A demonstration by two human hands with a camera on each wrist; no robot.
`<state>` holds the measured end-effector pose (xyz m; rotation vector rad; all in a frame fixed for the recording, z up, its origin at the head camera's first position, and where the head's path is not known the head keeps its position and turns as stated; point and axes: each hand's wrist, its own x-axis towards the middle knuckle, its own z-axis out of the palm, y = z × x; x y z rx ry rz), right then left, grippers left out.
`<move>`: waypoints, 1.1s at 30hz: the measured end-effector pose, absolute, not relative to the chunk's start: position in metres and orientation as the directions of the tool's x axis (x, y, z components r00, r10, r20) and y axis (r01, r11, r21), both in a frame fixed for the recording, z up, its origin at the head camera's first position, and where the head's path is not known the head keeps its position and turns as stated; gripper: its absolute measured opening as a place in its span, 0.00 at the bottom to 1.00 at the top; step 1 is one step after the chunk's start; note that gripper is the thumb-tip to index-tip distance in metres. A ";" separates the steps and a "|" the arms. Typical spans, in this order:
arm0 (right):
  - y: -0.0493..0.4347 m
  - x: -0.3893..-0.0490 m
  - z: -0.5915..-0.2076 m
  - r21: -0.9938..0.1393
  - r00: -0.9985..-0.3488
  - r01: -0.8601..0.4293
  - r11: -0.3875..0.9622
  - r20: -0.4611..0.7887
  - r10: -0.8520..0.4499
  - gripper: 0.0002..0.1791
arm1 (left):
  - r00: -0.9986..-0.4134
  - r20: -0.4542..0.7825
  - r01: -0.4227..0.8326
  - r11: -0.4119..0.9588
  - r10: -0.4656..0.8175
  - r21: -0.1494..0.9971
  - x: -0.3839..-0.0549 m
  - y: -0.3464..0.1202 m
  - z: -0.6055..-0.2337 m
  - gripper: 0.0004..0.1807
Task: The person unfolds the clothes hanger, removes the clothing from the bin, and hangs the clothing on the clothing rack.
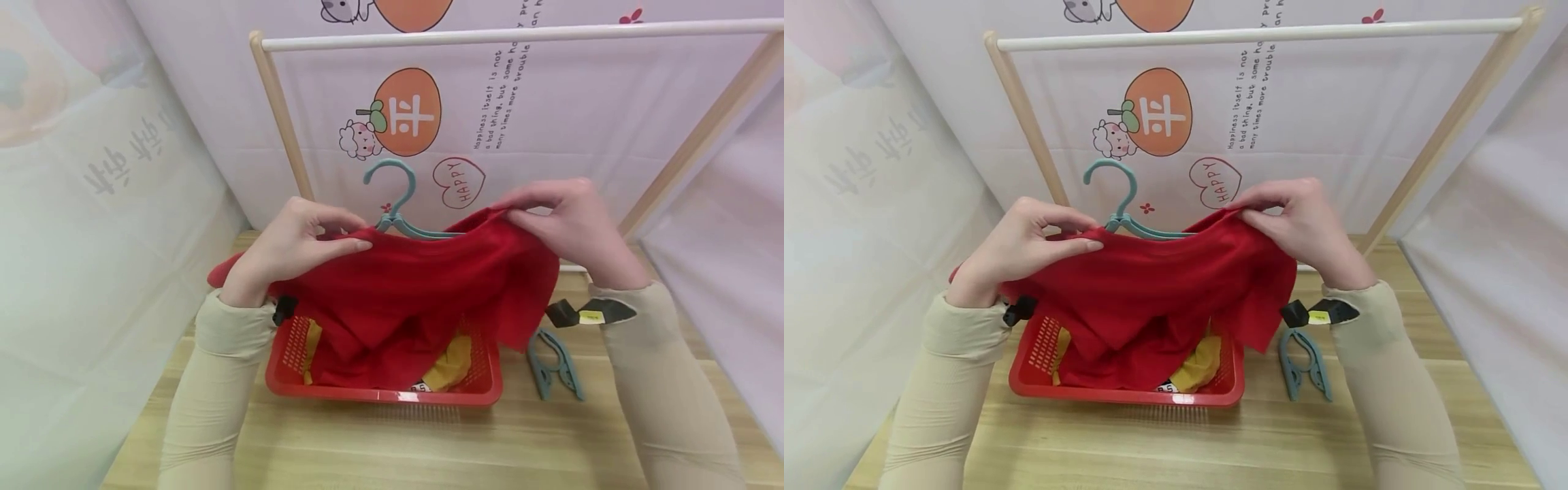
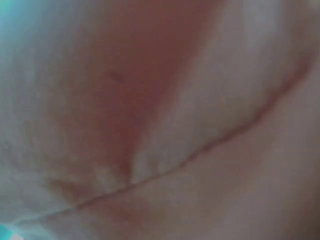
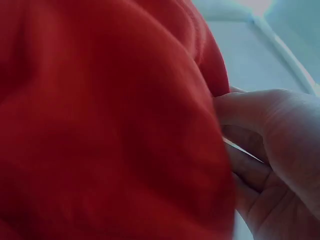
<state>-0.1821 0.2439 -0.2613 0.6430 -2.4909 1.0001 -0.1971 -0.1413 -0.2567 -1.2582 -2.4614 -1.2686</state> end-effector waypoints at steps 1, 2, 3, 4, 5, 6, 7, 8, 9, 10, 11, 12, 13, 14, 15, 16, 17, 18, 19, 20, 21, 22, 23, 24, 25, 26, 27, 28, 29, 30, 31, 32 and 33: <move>0.241 -0.182 -0.259 -0.561 -0.835 -0.528 0.638 0.481 -0.269 0.10 | -0.654 0.436 0.709 0.300 0.618 0.639 -0.197 -0.140 -0.256 0.10; 0.238 -0.181 -0.257 -0.578 -0.844 -0.519 0.630 0.465 -0.268 0.10 | -0.661 0.443 0.702 0.292 0.606 0.649 -0.197 -0.140 -0.256 0.10; 0.236 -0.181 -0.256 -0.601 -0.855 -0.506 0.619 0.446 -0.265 0.10 | -0.667 0.450 0.697 0.284 0.594 0.659 -0.197 -0.139 -0.256 0.09; 0.234 -0.181 -0.255 -0.620 -0.866 -0.489 0.613 0.428 -0.258 0.11 | -0.673 0.455 0.691 0.278 0.583 0.667 -0.197 -0.139 -0.256 0.09; 0.233 -0.181 -0.254 -0.634 -0.877 -0.472 0.612 0.412 -0.249 0.12 | -0.679 0.460 0.686 0.274 0.572 0.674 -0.198 -0.139 -0.256 0.09; 0.232 -0.181 -0.253 -0.642 -0.882 -0.463 0.611 0.405 -0.242 0.14 | -0.686 0.465 0.684 0.276 0.560 0.676 -0.198 -0.139 -0.257 0.09; 0.233 -0.182 -0.253 -0.646 -0.886 -0.454 0.614 0.401 -0.233 0.15 | -0.694 0.469 0.680 0.283 0.546 0.676 -0.199 -0.139 -0.257 0.09; 0.234 -0.182 -0.252 -0.648 -0.889 -0.447 0.617 0.401 -0.223 0.15 | -0.703 0.472 0.676 0.294 0.532 0.675 -0.199 -0.140 -0.257 0.09; 0.235 -0.182 -0.251 -0.642 -0.889 -0.443 0.626 0.406 -0.212 0.15 | -0.707 0.479 0.676 0.300 0.520 0.673 -0.199 -0.142 -0.257 0.09; 0.238 -0.182 -0.251 -0.645 -0.892 -0.433 0.629 0.406 -0.199 0.14 | -0.713 0.485 0.675 0.309 0.506 0.670 -0.199 -0.143 -0.256 0.10; 0.241 -0.181 -0.250 -0.653 -0.894 -0.429 0.625 0.406 -0.189 0.14 | -0.720 0.491 0.673 0.320 0.491 0.667 -0.199 -0.145 -0.255 0.10; 0.245 -0.180 -0.249 -0.666 -0.897 -0.422 0.615 0.403 -0.179 0.14 | -0.728 0.494 0.668 0.329 0.475 0.667 -0.199 -0.147 -0.255 0.10; 0.249 -0.178 -0.248 -0.681 -0.903 -0.411 0.606 0.395 -0.168 0.14 | -0.734 0.500 0.664 0.332 0.460 0.670 -0.199 -0.150 -0.253 0.09; 0.253 -0.177 -0.248 -0.699 -0.910 -0.399 0.593 0.383 -0.161 0.15 | -0.740 0.504 0.660 0.337 0.445 0.672 -0.199 -0.152 -0.252 0.09; 0.258 -0.175 -0.247 -0.715 -0.916 -0.388 0.582 0.370 -0.156 0.16 | -0.747 0.506 0.654 0.341 0.432 0.675 -0.199 -0.155 -0.250 0.09; 0.263 -0.174 -0.247 -0.735 -0.924 -0.371 0.568 0.352 -0.148 0.17 | -0.753 0.508 0.649 0.345 0.418 0.678 -0.199 -0.158 -0.249 0.08; 0.268 -0.173 -0.247 -0.748 -0.930 -0.360 0.558 0.338 -0.146 0.17 | -0.759 0.509 0.644 0.350 0.406 0.680 -0.200 -0.160 -0.247 0.08; 0.273 -0.172 -0.248 -0.756 -0.934 -0.350 0.554 0.328 -0.143 0.17 | -0.764 0.510 0.639 0.351 0.396 0.684 -0.200 -0.163 -0.245 0.08; 0.278 -0.172 -0.249 -0.761 -0.938 -0.342 0.552 0.316 -0.145 0.17 | -0.769 0.509 0.634 0.357 0.387 0.686 -0.199 -0.166 -0.244 0.08; 0.283 -0.172 -0.250 -0.760 -0.939 -0.338 0.555 0.314 -0.142 0.17 | -0.773 0.508 0.630 0.367 0.379 0.685 -0.199 -0.169 -0.242 0.08; 0.288 -0.172 -0.250 -0.759 -0.938 -0.338 0.556 0.317 -0.138 0.16 | -0.776 0.508 0.627 0.373 0.374 0.684 -0.199 -0.171 -0.241 0.08; 0.293 -0.172 -0.251 -0.763 -0.938 -0.337 0.552 0.323 -0.126 0.15 | -0.779 0.507 0.624 0.379 0.368 0.684 -0.199 -0.173 -0.240 0.08; 0.298 -0.172 -0.251 -0.772 -0.938 -0.334 0.540 0.328 -0.112 0.14 | -0.781 0.506 0.622 0.384 0.366 0.683 -0.199 -0.175 -0.239 0.08; 0.302 -0.172 -0.250 -0.781 -0.938 -0.331 0.530 0.333 -0.094 0.14 | -0.782 0.504 0.620 0.383 0.366 0.685 -0.199 -0.177 -0.238 0.08; 0.306 -0.172 -0.250 -0.792 -0.940 -0.323 0.518 0.333 -0.077 0.14 | -0.784 0.502 0.618 0.383 0.366 0.686 -0.199 -0.178 -0.237 0.08; 0.310 -0.172 -0.249 -0.804 -0.944 -0.308 0.508 0.324 -0.059 0.14 | -0.784 0.499 0.617 0.381 0.368 0.689 -0.199 -0.178 -0.237 0.08; 0.313 -0.172 -0.248 -0.817 -0.953 -0.285 0.501 0.300 -0.053 0.15 | -0.783 0.496 0.617 0.374 0.374 0.692 -0.199 -0.178 -0.236 0.08; 0.315 -0.172 -0.247 -0.824 -0.960 -0.265 0.500 0.275 -0.056 0.16 | -0.781 0.494 0.619 0.367 0.383 0.694 -0.199 -0.178 -0.236 0.08; 0.315 -0.172 -0.247 -0.826 -0.966 -0.248 0.506 0.250 -0.065 0.17 | -0.779 0.490 0.619 0.359 0.390 0.698 -0.199 -0.177 -0.237 0.08; 0.314 -0.172 -0.246 -0.820 -0.968 -0.243 0.518 0.236 -0.080 0.18 | -0.778 0.486 0.618 0.352 0.397 0.703 -0.199 -0.175 -0.237 0.08; 0.312 -0.172 -0.245 -0.810 -0.968 -0.246 0.532 0.228 -0.100 0.18 | -0.776 0.486 0.621 0.350 0.403 0.702 -0.199 -0.174 -0.238 0.08; 0.309 -0.172 -0.245 -0.801 -0.967 -0.254 0.543 0.226 -0.120 0.18 | -0.771 0.488 0.626 0.346 0.409 0.699 -0.199 -0.172 -0.239 0.08; 0.304 -0.171 -0.244 -0.786 -0.962 -0.274 0.555 0.237 -0.138 0.18 | -0.767 0.492 0.630 0.341 0.412 0.697 -0.199 -0.169 -0.240 0.08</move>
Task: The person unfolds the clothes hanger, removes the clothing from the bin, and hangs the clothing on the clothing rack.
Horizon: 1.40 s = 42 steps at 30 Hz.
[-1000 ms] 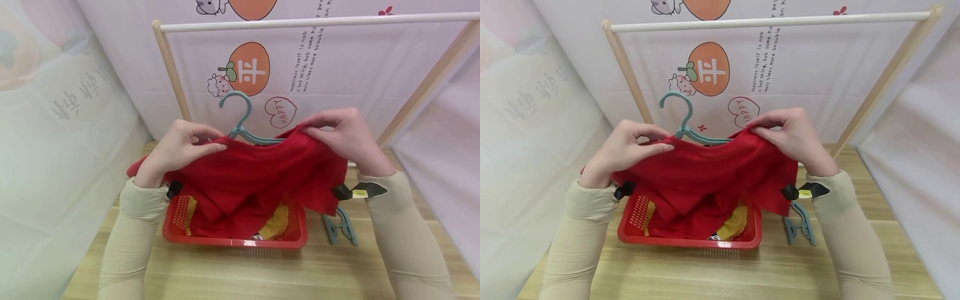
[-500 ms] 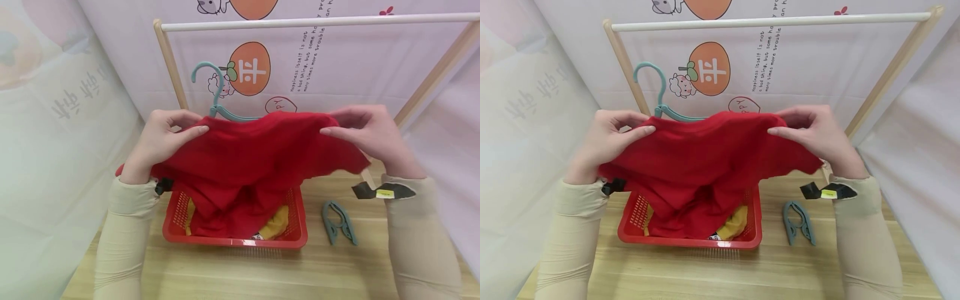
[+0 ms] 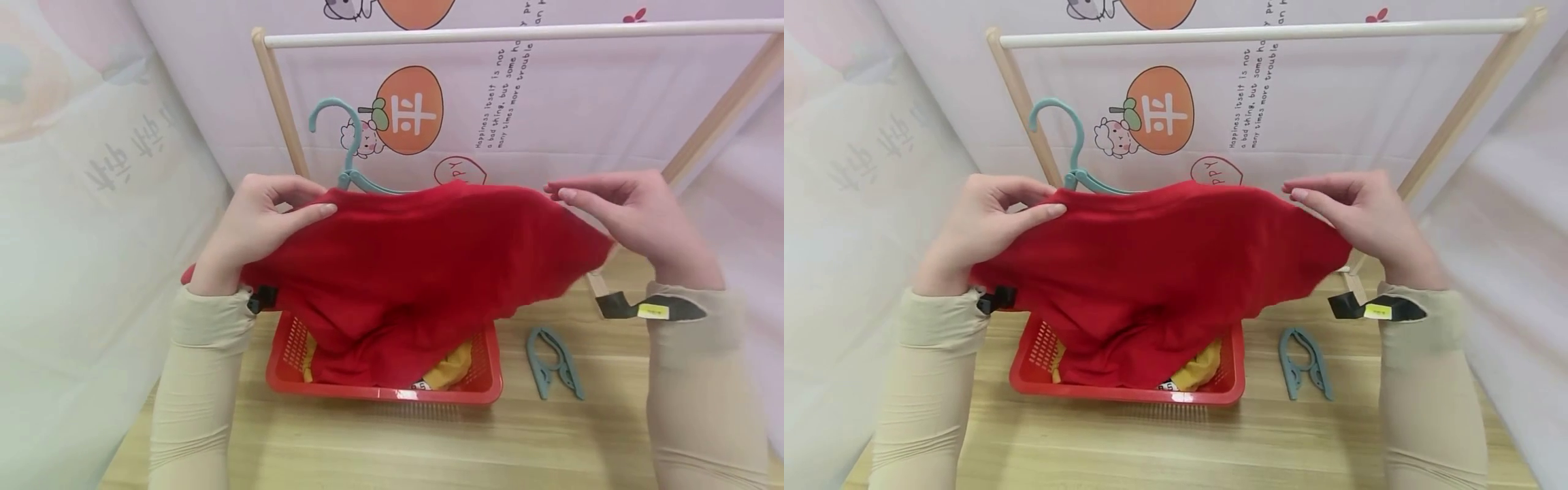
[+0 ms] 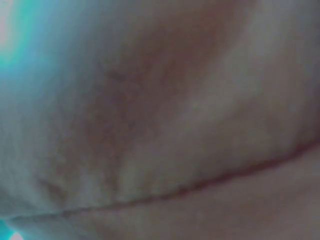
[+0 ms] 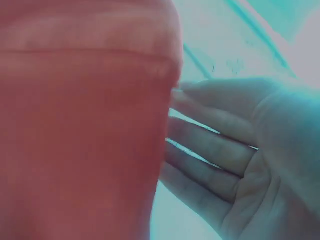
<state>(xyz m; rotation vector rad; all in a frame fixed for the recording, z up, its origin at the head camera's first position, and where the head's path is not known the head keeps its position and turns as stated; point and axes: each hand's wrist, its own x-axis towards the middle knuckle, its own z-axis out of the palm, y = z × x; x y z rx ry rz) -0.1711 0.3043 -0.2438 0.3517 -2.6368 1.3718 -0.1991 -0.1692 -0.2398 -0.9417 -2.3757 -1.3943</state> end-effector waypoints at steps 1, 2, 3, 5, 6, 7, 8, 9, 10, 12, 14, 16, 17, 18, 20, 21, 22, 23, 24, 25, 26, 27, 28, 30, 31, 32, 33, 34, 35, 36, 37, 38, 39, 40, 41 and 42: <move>0.299 -0.170 -0.243 -0.772 -0.953 -0.301 0.559 0.260 -0.155 0.18 | -0.763 0.498 0.636 0.335 0.413 0.696 -0.199 -0.167 -0.241 0.08; 0.293 -0.170 -0.242 -0.758 -0.945 -0.327 0.564 0.279 -0.173 0.18 | -0.759 0.503 0.640 0.331 0.414 0.694 -0.200 -0.164 -0.242 0.08; 0.286 -0.169 -0.241 -0.742 -0.935 -0.353 0.570 0.295 -0.196 0.17 | -0.752 0.511 0.648 0.325 0.415 0.689 -0.200 -0.160 -0.244 0.08; 0.273 -0.168 -0.240 -0.709 -0.920 -0.392 0.585 0.309 -0.243 0.14 | -0.740 0.524 0.661 0.313 0.422 0.682 -0.201 -0.153 -0.247 0.09; 0.266 -0.168 -0.240 -0.692 -0.913 -0.408 0.596 0.312 -0.263 0.13 | -0.734 0.527 0.667 0.306 0.429 0.680 -0.201 -0.149 -0.249 0.09; 0.261 -0.168 -0.240 -0.678 -0.907 -0.422 0.602 0.314 -0.282 0.12 | -0.726 0.533 0.675 0.301 0.435 0.673 -0.201 -0.146 -0.250 0.09; 0.257 -0.167 -0.240 -0.668 -0.903 -0.430 0.607 0.314 -0.294 0.12 | -0.719 0.539 0.682 0.299 0.439 0.667 -0.202 -0.142 -0.251 0.10; 0.254 -0.166 -0.241 -0.660 -0.899 -0.438 0.611 0.319 -0.300 0.11 | -0.715 0.544 0.687 0.295 0.440 0.664 -0.202 -0.139 -0.252 0.09; 0.251 -0.166 -0.241 -0.656 -0.897 -0.442 0.612 0.325 -0.300 0.10 | -0.711 0.549 0.691 0.292 0.440 0.661 -0.202 -0.137 -0.253 0.09; 0.248 -0.164 -0.241 -0.654 -0.896 -0.444 0.612 0.334 -0.293 0.09 | -0.703 0.557 0.699 0.290 0.443 0.653 -0.202 -0.134 -0.254 0.09; 0.247 -0.162 -0.240 -0.653 -0.897 -0.442 0.615 0.335 -0.288 0.09 | -0.702 0.559 0.701 0.290 0.441 0.651 -0.202 -0.133 -0.255 0.09; 0.245 -0.160 -0.239 -0.647 -0.896 -0.443 0.621 0.337 -0.288 0.09 | -0.699 0.559 0.703 0.287 0.446 0.651 -0.202 -0.133 -0.255 0.09; 0.244 -0.159 -0.238 -0.639 -0.895 -0.445 0.627 0.341 -0.288 0.10 | -0.697 0.559 0.705 0.286 0.449 0.649 -0.202 -0.132 -0.256 0.09; 0.243 -0.159 -0.238 -0.631 -0.893 -0.448 0.634 0.345 -0.288 0.10 | -0.696 0.558 0.705 0.286 0.452 0.649 -0.202 -0.132 -0.256 0.10; 0.241 -0.158 -0.238 -0.615 -0.886 -0.459 0.640 0.362 -0.288 0.11 | -0.686 0.563 0.714 0.274 0.460 0.645 -0.203 -0.131 -0.257 0.09; 0.239 -0.158 -0.238 -0.601 -0.878 -0.474 0.644 0.380 -0.291 0.11 | -0.679 0.567 0.719 0.268 0.465 0.641 -0.203 -0.129 -0.257 0.09; 0.238 -0.157 -0.238 -0.587 -0.870 -0.486 0.647 0.396 -0.294 0.11 | -0.673 0.572 0.724 0.262 0.470 0.637 -0.204 -0.128 -0.257 0.09; 0.237 -0.158 -0.238 -0.575 -0.860 -0.501 0.647 0.417 -0.295 0.11 | -0.667 0.575 0.729 0.257 0.473 0.635 -0.204 -0.128 -0.258 0.09; 0.235 -0.158 -0.239 -0.564 -0.849 -0.515 0.645 0.438 -0.295 0.11 | -0.662 0.578 0.733 0.252 0.476 0.632 -0.204 -0.127 -0.258 0.09; 0.234 -0.158 -0.239 -0.557 -0.840 -0.526 0.643 0.457 -0.292 0.11 | -0.658 0.581 0.737 0.249 0.479 0.628 -0.204 -0.126 -0.258 0.09; 0.232 -0.159 -0.240 -0.549 -0.831 -0.536 0.641 0.475 -0.288 0.11 | -0.656 0.583 0.739 0.251 0.479 0.625 -0.204 -0.125 -0.258 0.09; 0.231 -0.160 -0.241 -0.551 -0.826 -0.542 0.635 0.488 -0.282 0.11 | -0.656 0.583 0.740 0.255 0.480 0.623 -0.204 -0.125 -0.259 0.09; 0.230 -0.161 -0.241 -0.559 -0.825 -0.542 0.628 0.495 -0.272 0.12 | -0.657 0.580 0.739 0.261 0.481 0.621 -0.204 -0.125 -0.259 0.08; 0.229 -0.162 -0.242 -0.569 -0.823 -0.544 0.617 0.506 -0.258 0.12 | -0.661 0.572 0.736 0.270 0.485 0.621 -0.203 -0.126 -0.259 0.08; 0.228 -0.162 -0.242 -0.571 -0.822 -0.545 0.614 0.509 -0.256 0.12 | -0.665 0.566 0.732 0.277 0.488 0.622 -0.203 -0.126 -0.259 0.08; 0.228 -0.163 -0.242 -0.576 -0.823 -0.546 0.608 0.506 -0.259 0.12 | -0.668 0.560 0.729 0.281 0.491 0.624 -0.203 -0.126 -0.259 0.08; 0.227 -0.163 -0.242 -0.584 -0.825 -0.545 0.602 0.500 -0.263 0.12 | -0.670 0.554 0.726 0.282 0.495 0.627 -0.204 -0.127 -0.259 0.08; 0.227 -0.163 -0.242 -0.587 -0.828 -0.543 0.600 0.493 -0.267 0.12 | -0.670 0.549 0.725 0.281 0.499 0.630 -0.204 -0.127 -0.260 0.08; 0.227 -0.162 -0.242 -0.590 -0.830 -0.542 0.599 0.485 -0.275 0.12 | -0.669 0.546 0.724 0.277 0.503 0.631 -0.205 -0.126 -0.261 0.08; 0.226 -0.162 -0.241 -0.594 -0.834 -0.539 0.597 0.473 -0.283 0.12 | -0.668 0.543 0.725 0.278 0.508 0.631 -0.205 -0.126 -0.261 0.08; 0.226 -0.162 -0.241 -0.594 -0.838 -0.535 0.601 0.462 -0.289 0.12 | -0.668 0.539 0.724 0.281 0.513 0.630 -0.206 -0.125 -0.262 0.08; 0.226 -0.162 -0.240 -0.596 -0.844 -0.528 0.605 0.448 -0.295 0.12 | -0.667 0.535 0.723 0.279 0.518 0.631 -0.206 -0.124 -0.262 0.08; 0.225 -0.162 -0.240 -0.594 -0.848 -0.523 0.611 0.437 -0.300 0.12 | -0.666 0.534 0.724 0.279 0.521 0.631 -0.206 -0.123 -0.263 0.09; 0.225 -0.162 -0.240 -0.588 -0.850 -0.520 0.620 0.427 -0.308 0.11 | -0.667 0.533 0.723 0.279 0.521 0.632 -0.207 -0.122 -0.263 0.09; 0.224 -0.162 -0.240 -0.584 -0.853 -0.516 0.626 0.413 -0.318 0.11 | -0.669 0.533 0.722 0.281 0.518 0.632 -0.207 -0.121 -0.263 0.09; 0.224 -0.163 -0.240 -0.578 -0.856 -0.514 0.634 0.399 -0.330 0.11 | -0.672 0.532 0.720 0.286 0.516 0.632 -0.207 -0.120 -0.262 0.09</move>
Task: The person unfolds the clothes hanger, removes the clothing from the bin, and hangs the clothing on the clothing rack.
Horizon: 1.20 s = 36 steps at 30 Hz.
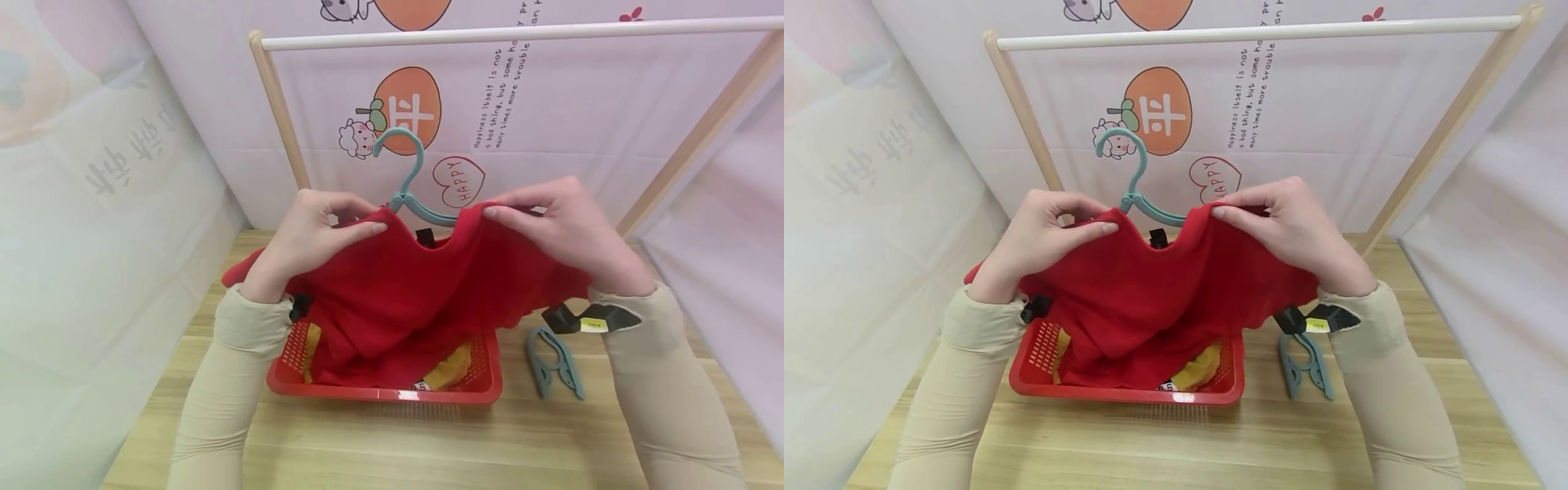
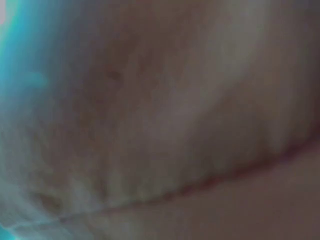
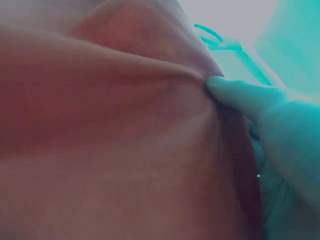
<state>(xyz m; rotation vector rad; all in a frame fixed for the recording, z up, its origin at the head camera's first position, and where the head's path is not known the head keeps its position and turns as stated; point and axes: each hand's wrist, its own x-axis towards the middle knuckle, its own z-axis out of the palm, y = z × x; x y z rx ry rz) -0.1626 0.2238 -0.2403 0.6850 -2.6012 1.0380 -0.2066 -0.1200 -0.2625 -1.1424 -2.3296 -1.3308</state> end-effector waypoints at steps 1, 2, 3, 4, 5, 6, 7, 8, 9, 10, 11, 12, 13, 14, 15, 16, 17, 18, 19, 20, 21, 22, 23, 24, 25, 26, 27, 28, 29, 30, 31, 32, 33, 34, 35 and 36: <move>0.223 -0.163 -0.240 -0.570 -0.858 -0.511 0.643 0.384 -0.341 0.11 | -0.673 0.532 0.719 0.287 0.513 0.633 -0.206 -0.119 -0.262 0.10; 0.223 -0.163 -0.240 -0.569 -0.861 -0.506 0.648 0.366 -0.352 0.12 | -0.673 0.535 0.720 0.286 0.511 0.633 -0.206 -0.119 -0.262 0.10; 0.223 -0.163 -0.241 -0.570 -0.866 -0.500 0.653 0.349 -0.359 0.12 | -0.674 0.537 0.720 0.287 0.508 0.632 -0.206 -0.118 -0.261 0.10; 0.223 -0.163 -0.240 -0.569 -0.869 -0.495 0.657 0.333 -0.366 0.12 | -0.675 0.537 0.719 0.287 0.506 0.633 -0.205 -0.118 -0.261 0.10; 0.224 -0.163 -0.240 -0.570 -0.872 -0.489 0.660 0.320 -0.370 0.13 | -0.674 0.537 0.721 0.292 0.507 0.629 -0.204 -0.118 -0.260 0.10; 0.225 -0.162 -0.240 -0.568 -0.874 -0.487 0.663 0.313 -0.373 0.13 | -0.674 0.536 0.722 0.298 0.508 0.625 -0.204 -0.118 -0.259 0.10; 0.225 -0.162 -0.240 -0.570 -0.876 -0.483 0.665 0.309 -0.371 0.13 | -0.676 0.532 0.721 0.306 0.510 0.622 -0.204 -0.120 -0.258 0.10; 0.227 -0.162 -0.240 -0.569 -0.877 -0.481 0.667 0.310 -0.367 0.13 | -0.681 0.526 0.718 0.319 0.509 0.619 -0.204 -0.121 -0.256 0.10; 0.228 -0.162 -0.239 -0.570 -0.879 -0.476 0.670 0.311 -0.360 0.13 | -0.689 0.517 0.710 0.334 0.507 0.619 -0.204 -0.124 -0.255 0.10; 0.230 -0.162 -0.239 -0.570 -0.881 -0.473 0.672 0.316 -0.352 0.13 | -0.701 0.508 0.701 0.353 0.501 0.619 -0.204 -0.128 -0.253 0.10; 0.233 -0.162 -0.238 -0.571 -0.883 -0.469 0.673 0.323 -0.341 0.13 | -0.714 0.497 0.689 0.374 0.493 0.621 -0.204 -0.132 -0.252 0.10; 0.236 -0.162 -0.237 -0.573 -0.885 -0.464 0.675 0.330 -0.328 0.13 | -0.734 0.481 0.671 0.400 0.480 0.624 -0.203 -0.137 -0.251 0.10; 0.239 -0.161 -0.236 -0.578 -0.888 -0.457 0.676 0.337 -0.313 0.13 | -0.754 0.465 0.650 0.426 0.463 0.629 -0.203 -0.143 -0.250 0.10; 0.243 -0.161 -0.236 -0.581 -0.890 -0.453 0.676 0.345 -0.299 0.14 | -0.775 0.451 0.627 0.448 0.443 0.637 -0.203 -0.149 -0.250 0.11; 0.246 -0.161 -0.235 -0.591 -0.893 -0.445 0.673 0.349 -0.284 0.14 | -0.794 0.439 0.604 0.465 0.421 0.648 -0.203 -0.156 -0.250 0.11; 0.250 -0.161 -0.234 -0.600 -0.894 -0.441 0.667 0.355 -0.272 0.14 | -0.812 0.425 0.580 0.475 0.399 0.662 -0.203 -0.162 -0.250 0.11; 0.253 -0.160 -0.234 -0.607 -0.894 -0.440 0.662 0.363 -0.262 0.15 | -0.829 0.412 0.556 0.479 0.379 0.679 -0.202 -0.168 -0.251 0.12; 0.257 -0.160 -0.233 -0.618 -0.896 -0.435 0.655 0.366 -0.251 0.15 | -0.841 0.406 0.538 0.481 0.357 0.692 -0.202 -0.174 -0.252 0.12; 0.260 -0.160 -0.233 -0.628 -0.898 -0.432 0.648 0.369 -0.241 0.16 | -0.850 0.403 0.525 0.472 0.339 0.709 -0.202 -0.180 -0.254 0.12; 0.264 -0.160 -0.232 -0.637 -0.899 -0.429 0.641 0.372 -0.232 0.16 | -0.856 0.403 0.514 0.459 0.323 0.725 -0.202 -0.185 -0.255 0.12; 0.267 -0.159 -0.232 -0.650 -0.903 -0.421 0.633 0.368 -0.222 0.17 | -0.862 0.404 0.506 0.448 0.307 0.737 -0.202 -0.189 -0.256 0.11; 0.271 -0.158 -0.232 -0.666 -0.907 -0.413 0.621 0.363 -0.214 0.17 | -0.866 0.406 0.499 0.435 0.293 0.749 -0.202 -0.193 -0.258 0.11; 0.273 -0.158 -0.231 -0.678 -0.912 -0.402 0.616 0.358 -0.201 0.17 | -0.868 0.411 0.495 0.432 0.279 0.754 -0.202 -0.197 -0.259 0.11; 0.276 -0.157 -0.231 -0.689 -0.916 -0.393 0.608 0.353 -0.193 0.17 | -0.870 0.416 0.493 0.428 0.266 0.757 -0.202 -0.200 -0.261 0.11; 0.279 -0.156 -0.230 -0.697 -0.918 -0.387 0.604 0.349 -0.187 0.17 | -0.872 0.417 0.490 0.419 0.257 0.764 -0.202 -0.203 -0.262 0.11; 0.281 -0.156 -0.230 -0.703 -0.921 -0.380 0.601 0.344 -0.180 0.16 | -0.871 0.423 0.491 0.413 0.250 0.767 -0.202 -0.205 -0.263 0.11; 0.283 -0.155 -0.230 -0.709 -0.924 -0.375 0.598 0.340 -0.176 0.16 | -0.872 0.426 0.490 0.407 0.242 0.771 -0.202 -0.207 -0.265 0.11; 0.285 -0.155 -0.229 -0.713 -0.925 -0.372 0.595 0.337 -0.174 0.16 | -0.870 0.433 0.493 0.398 0.236 0.774 -0.203 -0.209 -0.266 0.11; 0.286 -0.155 -0.228 -0.715 -0.928 -0.364 0.597 0.333 -0.166 0.16 | -0.868 0.442 0.496 0.394 0.225 0.774 -0.204 -0.211 -0.268 0.11; 0.288 -0.154 -0.228 -0.721 -0.930 -0.360 0.593 0.332 -0.161 0.16 | -0.865 0.456 0.501 0.390 0.208 0.773 -0.205 -0.212 -0.269 0.11; 0.290 -0.154 -0.227 -0.731 -0.934 -0.348 0.587 0.324 -0.150 0.17 | -0.862 0.471 0.506 0.383 0.187 0.773 -0.206 -0.215 -0.271 0.11; 0.292 -0.154 -0.227 -0.742 -0.939 -0.333 0.581 0.316 -0.134 0.17 | -0.858 0.489 0.510 0.380 0.157 0.772 -0.206 -0.217 -0.273 0.11; 0.294 -0.153 -0.226 -0.758 -0.945 -0.314 0.571 0.305 -0.115 0.17 | -0.854 0.507 0.511 0.378 0.121 0.772 -0.207 -0.220 -0.274 0.10; 0.296 -0.153 -0.225 -0.772 -0.950 -0.298 0.562 0.296 -0.097 0.18 | -0.848 0.524 0.513 0.379 0.081 0.770 -0.208 -0.224 -0.276 0.10; 0.298 -0.152 -0.225 -0.783 -0.954 -0.283 0.553 0.288 -0.080 0.18 | -0.841 0.540 0.514 0.380 0.043 0.769 -0.209 -0.227 -0.277 0.09; 0.300 -0.152 -0.224 -0.790 -0.957 -0.273 0.549 0.283 -0.069 0.18 | -0.834 0.551 0.514 0.378 0.010 0.770 -0.209 -0.230 -0.279 0.09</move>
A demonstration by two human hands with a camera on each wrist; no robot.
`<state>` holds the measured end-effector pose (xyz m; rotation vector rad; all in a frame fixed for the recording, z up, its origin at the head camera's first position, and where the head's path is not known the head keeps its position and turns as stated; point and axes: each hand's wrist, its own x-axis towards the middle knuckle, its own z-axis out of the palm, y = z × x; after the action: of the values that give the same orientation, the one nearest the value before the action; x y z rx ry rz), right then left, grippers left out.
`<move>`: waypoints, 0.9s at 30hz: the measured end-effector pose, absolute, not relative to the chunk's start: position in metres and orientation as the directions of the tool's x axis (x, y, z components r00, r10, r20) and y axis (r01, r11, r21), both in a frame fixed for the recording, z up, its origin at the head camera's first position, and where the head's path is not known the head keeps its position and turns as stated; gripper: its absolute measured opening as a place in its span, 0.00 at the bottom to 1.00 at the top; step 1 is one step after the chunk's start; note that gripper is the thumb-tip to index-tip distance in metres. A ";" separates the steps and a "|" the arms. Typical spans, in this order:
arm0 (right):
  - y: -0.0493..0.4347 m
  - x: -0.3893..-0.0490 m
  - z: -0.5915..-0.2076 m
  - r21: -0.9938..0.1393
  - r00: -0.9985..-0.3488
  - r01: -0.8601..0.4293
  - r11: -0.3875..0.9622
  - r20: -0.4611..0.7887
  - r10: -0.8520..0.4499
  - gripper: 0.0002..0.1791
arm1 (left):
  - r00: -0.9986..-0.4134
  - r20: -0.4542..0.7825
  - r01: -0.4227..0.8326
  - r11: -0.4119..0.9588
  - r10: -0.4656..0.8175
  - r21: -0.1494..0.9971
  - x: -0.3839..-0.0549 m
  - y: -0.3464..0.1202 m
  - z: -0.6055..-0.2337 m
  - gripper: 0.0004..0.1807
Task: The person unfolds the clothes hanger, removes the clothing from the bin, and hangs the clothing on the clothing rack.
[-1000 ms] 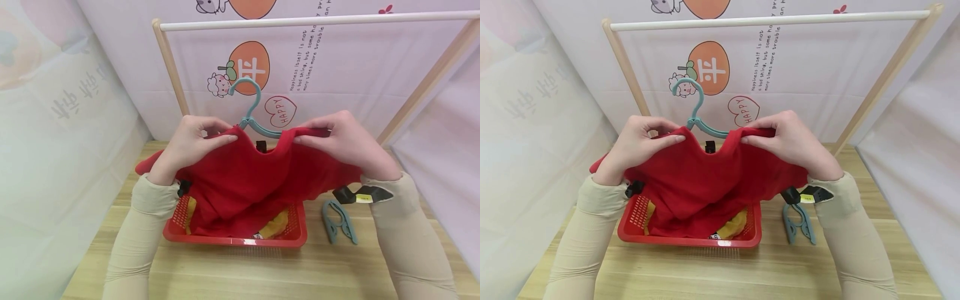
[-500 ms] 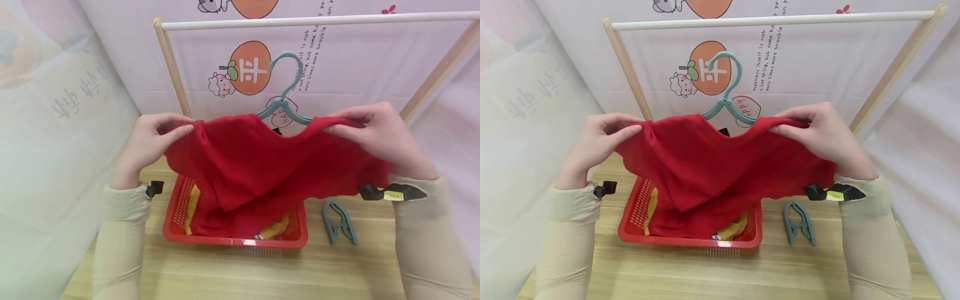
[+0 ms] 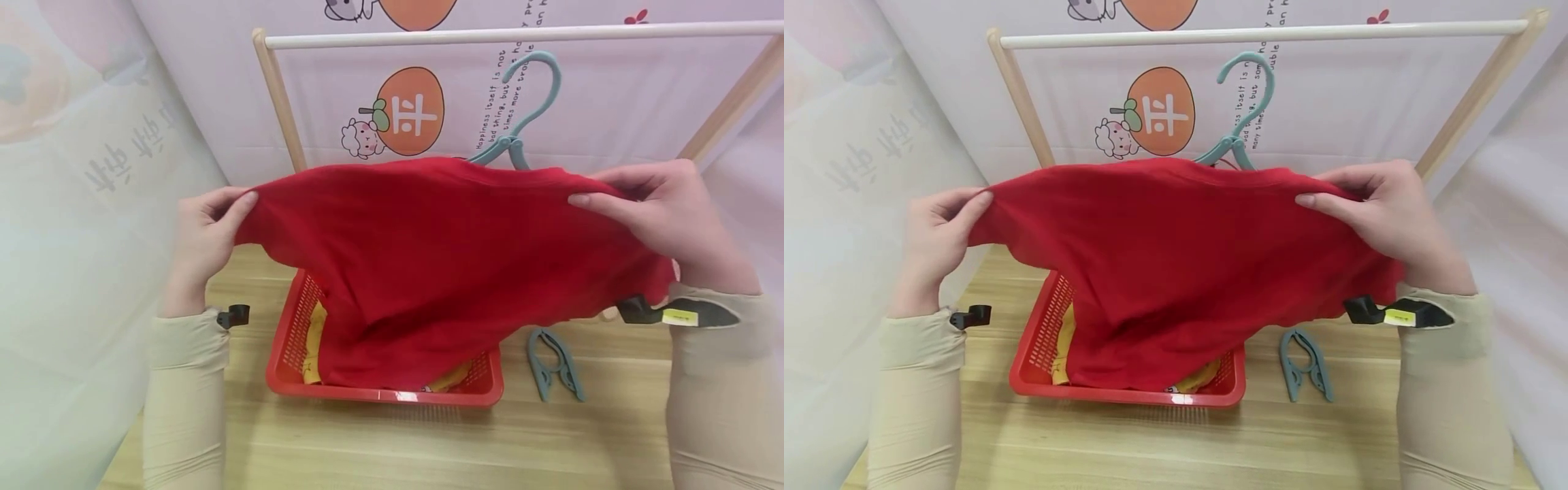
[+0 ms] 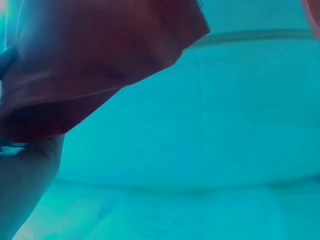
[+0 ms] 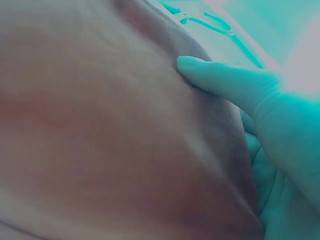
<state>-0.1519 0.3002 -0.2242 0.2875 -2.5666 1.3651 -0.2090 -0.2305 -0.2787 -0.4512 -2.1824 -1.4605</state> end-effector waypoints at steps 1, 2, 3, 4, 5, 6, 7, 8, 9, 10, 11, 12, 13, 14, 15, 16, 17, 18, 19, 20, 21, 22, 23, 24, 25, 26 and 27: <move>0.302 -0.151 -0.224 -0.795 -0.959 -0.264 0.546 0.276 -0.061 0.18 | -0.831 0.556 0.512 0.370 -0.016 0.775 -0.209 -0.234 -0.280 0.08; 0.303 -0.151 -0.223 -0.796 -0.960 -0.260 0.547 0.273 -0.059 0.19 | -0.828 0.559 0.508 0.370 -0.038 0.778 -0.209 -0.237 -0.281 0.08; 0.304 -0.150 -0.223 -0.794 -0.960 -0.260 0.549 0.272 -0.061 0.19 | -0.827 0.560 0.504 0.372 -0.052 0.779 -0.209 -0.240 -0.282 0.08; 0.304 -0.150 -0.223 -0.789 -0.958 -0.267 0.552 0.277 -0.068 0.19 | -0.828 0.558 0.499 0.376 -0.058 0.780 -0.209 -0.242 -0.282 0.09; 0.304 -0.149 -0.223 -0.788 -0.958 -0.269 0.554 0.276 -0.072 0.19 | -0.832 0.552 0.492 0.386 -0.056 0.780 -0.210 -0.244 -0.283 0.09; 0.304 -0.149 -0.223 -0.786 -0.957 -0.273 0.555 0.278 -0.077 0.19 | -0.841 0.540 0.477 0.408 -0.045 0.778 -0.210 -0.246 -0.283 0.10; 0.303 -0.148 -0.223 -0.786 -0.957 -0.275 0.554 0.279 -0.079 0.19 | -0.855 0.518 0.457 0.434 -0.026 0.776 -0.209 -0.246 -0.283 0.11; 0.302 -0.147 -0.222 -0.786 -0.957 -0.275 0.553 0.276 -0.082 0.19 | -0.870 0.493 0.438 0.462 0.003 0.771 -0.209 -0.247 -0.283 0.12; 0.301 -0.147 -0.222 -0.787 -0.958 -0.272 0.554 0.273 -0.082 0.19 | -0.888 0.458 0.415 0.487 0.036 0.768 -0.208 -0.246 -0.282 0.13; 0.299 -0.147 -0.222 -0.786 -0.959 -0.269 0.556 0.269 -0.083 0.19 | -0.904 0.421 0.396 0.510 0.071 0.764 -0.206 -0.244 -0.281 0.15; 0.298 -0.146 -0.222 -0.782 -0.960 -0.269 0.562 0.268 -0.086 0.19 | -0.915 0.392 0.382 0.535 0.100 0.754 -0.205 -0.242 -0.279 0.16; 0.296 -0.146 -0.222 -0.777 -0.959 -0.272 0.567 0.270 -0.090 0.19 | -0.920 0.370 0.375 0.551 0.126 0.745 -0.203 -0.238 -0.276 0.18; 0.294 -0.146 -0.222 -0.775 -0.959 -0.273 0.569 0.270 -0.093 0.19 | -0.922 0.359 0.377 0.556 0.146 0.741 -0.201 -0.233 -0.273 0.19; 0.292 -0.146 -0.223 -0.770 -0.956 -0.281 0.573 0.276 -0.099 0.19 | -0.917 0.366 0.388 0.561 0.157 0.732 -0.199 -0.227 -0.269 0.20; 0.290 -0.147 -0.223 -0.764 -0.954 -0.289 0.578 0.280 -0.107 0.18 | -0.902 0.397 0.418 0.564 0.167 0.712 -0.197 -0.220 -0.266 0.21; 0.288 -0.147 -0.223 -0.756 -0.951 -0.298 0.583 0.285 -0.116 0.18 | -0.880 0.440 0.458 0.568 0.180 0.684 -0.195 -0.212 -0.262 0.21; 0.286 -0.147 -0.223 -0.745 -0.948 -0.309 0.591 0.292 -0.127 0.18 | -0.858 0.474 0.495 0.574 0.200 0.653 -0.193 -0.203 -0.257 0.21; 0.283 -0.147 -0.223 -0.738 -0.946 -0.315 0.597 0.295 -0.135 0.18 | -0.825 0.515 0.545 0.565 0.233 0.619 -0.192 -0.194 -0.254 0.20; 0.281 -0.147 -0.223 -0.733 -0.944 -0.321 0.600 0.296 -0.143 0.18 | -0.789 0.552 0.596 0.554 0.270 0.581 -0.191 -0.185 -0.251 0.19; 0.278 -0.147 -0.222 -0.725 -0.942 -0.329 0.605 0.300 -0.152 0.18 | -0.748 0.586 0.647 0.541 0.312 0.538 -0.191 -0.175 -0.249 0.17; 0.274 -0.147 -0.222 -0.719 -0.938 -0.339 0.607 0.306 -0.161 0.18 | -0.710 0.609 0.690 0.525 0.354 0.499 -0.192 -0.167 -0.248 0.17; 0.272 -0.147 -0.221 -0.712 -0.933 -0.351 0.608 0.316 -0.169 0.17 | -0.686 0.614 0.716 0.510 0.390 0.476 -0.193 -0.159 -0.247 0.16; 0.269 -0.147 -0.221 -0.710 -0.929 -0.362 0.604 0.324 -0.176 0.17 | -0.665 0.618 0.738 0.497 0.419 0.457 -0.195 -0.152 -0.247 0.15; 0.266 -0.147 -0.220 -0.711 -0.926 -0.371 0.597 0.331 -0.182 0.17 | -0.641 0.630 0.759 0.486 0.438 0.434 -0.197 -0.147 -0.247 0.13; 0.264 -0.147 -0.219 -0.713 -0.922 -0.380 0.590 0.339 -0.186 0.16 | -0.631 0.634 0.767 0.483 0.447 0.422 -0.198 -0.143 -0.247 0.13; 0.263 -0.147 -0.219 -0.709 -0.918 -0.389 0.587 0.348 -0.189 0.16 | -0.624 0.637 0.772 0.484 0.452 0.412 -0.199 -0.141 -0.247 0.12; 0.263 -0.147 -0.218 -0.708 -0.916 -0.395 0.586 0.353 -0.191 0.16 | -0.622 0.641 0.772 0.487 0.449 0.408 -0.199 -0.141 -0.248 0.11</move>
<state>-0.1474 0.2631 -0.2185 0.4849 -2.5781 1.2381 -0.1995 -0.1406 -0.2476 -1.0110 -2.2825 -0.9569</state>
